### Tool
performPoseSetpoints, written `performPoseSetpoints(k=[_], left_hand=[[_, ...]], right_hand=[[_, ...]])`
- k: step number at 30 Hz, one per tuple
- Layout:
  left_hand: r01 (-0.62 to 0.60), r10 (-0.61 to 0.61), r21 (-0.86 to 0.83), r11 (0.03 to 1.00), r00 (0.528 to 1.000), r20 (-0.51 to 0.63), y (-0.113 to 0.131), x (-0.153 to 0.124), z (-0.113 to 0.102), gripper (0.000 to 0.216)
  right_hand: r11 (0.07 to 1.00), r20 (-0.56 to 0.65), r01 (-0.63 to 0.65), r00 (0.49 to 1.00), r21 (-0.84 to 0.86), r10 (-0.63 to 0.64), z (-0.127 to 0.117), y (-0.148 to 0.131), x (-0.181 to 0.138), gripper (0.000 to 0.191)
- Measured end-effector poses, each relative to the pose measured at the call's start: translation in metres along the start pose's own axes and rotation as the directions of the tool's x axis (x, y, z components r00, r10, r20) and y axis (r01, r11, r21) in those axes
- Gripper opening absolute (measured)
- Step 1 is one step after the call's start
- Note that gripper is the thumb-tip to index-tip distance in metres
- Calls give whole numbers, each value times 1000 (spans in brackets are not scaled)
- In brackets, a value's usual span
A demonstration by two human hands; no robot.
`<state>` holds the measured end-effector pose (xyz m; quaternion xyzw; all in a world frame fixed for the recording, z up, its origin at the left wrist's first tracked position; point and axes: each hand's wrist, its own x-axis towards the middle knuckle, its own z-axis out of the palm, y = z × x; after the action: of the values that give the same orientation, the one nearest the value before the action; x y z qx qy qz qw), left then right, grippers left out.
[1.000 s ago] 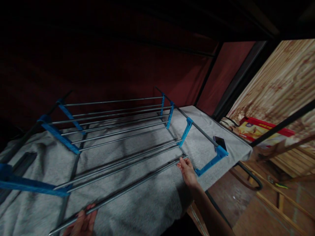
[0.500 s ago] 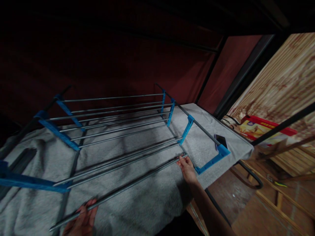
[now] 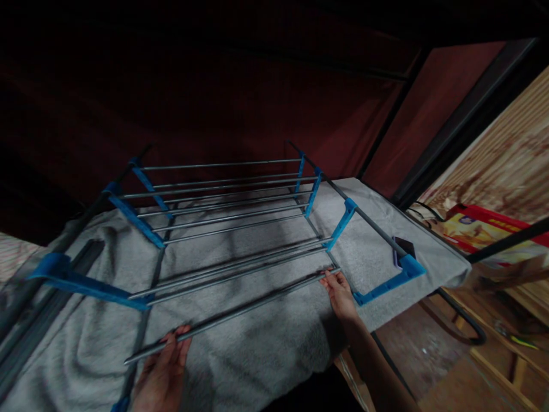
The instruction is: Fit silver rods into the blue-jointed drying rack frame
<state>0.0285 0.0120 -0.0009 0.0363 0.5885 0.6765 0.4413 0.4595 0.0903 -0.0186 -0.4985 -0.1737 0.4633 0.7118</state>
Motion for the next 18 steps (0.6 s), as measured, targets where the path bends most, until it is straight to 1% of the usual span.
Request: performPoseSetpoints(k=[2,4,6,10,14,18], left_hand=[[64,-68,-91,994,997,-48,5,-7,8,17],[83,-95,-129,988,992,-88,11,-16,16,19],[90,-103,-136,987,990,-95,16,-24,22,20],[138,-151,-145,980,985,-87,22,-36,27,22],[194,-203,-130,972,977,-59,22,-43,31,28],[195,-203,-127,972,978,-52,19,-46,35,33]], right_hand=[[1000,9,-9,1000,1,9,-2,0,1,51],[1000,15,-11,1000,-7,11,-5,-1,2,51],[1000,12,-5,1000,-16,5,-8,0,3,51],[1000,2,-1,1000,-22,1,-13,1,5,52],[999,17,-21,1000,-29,21,-16,1,7,48],[999,24,-36,999,-30,37,-21,2,11,47]])
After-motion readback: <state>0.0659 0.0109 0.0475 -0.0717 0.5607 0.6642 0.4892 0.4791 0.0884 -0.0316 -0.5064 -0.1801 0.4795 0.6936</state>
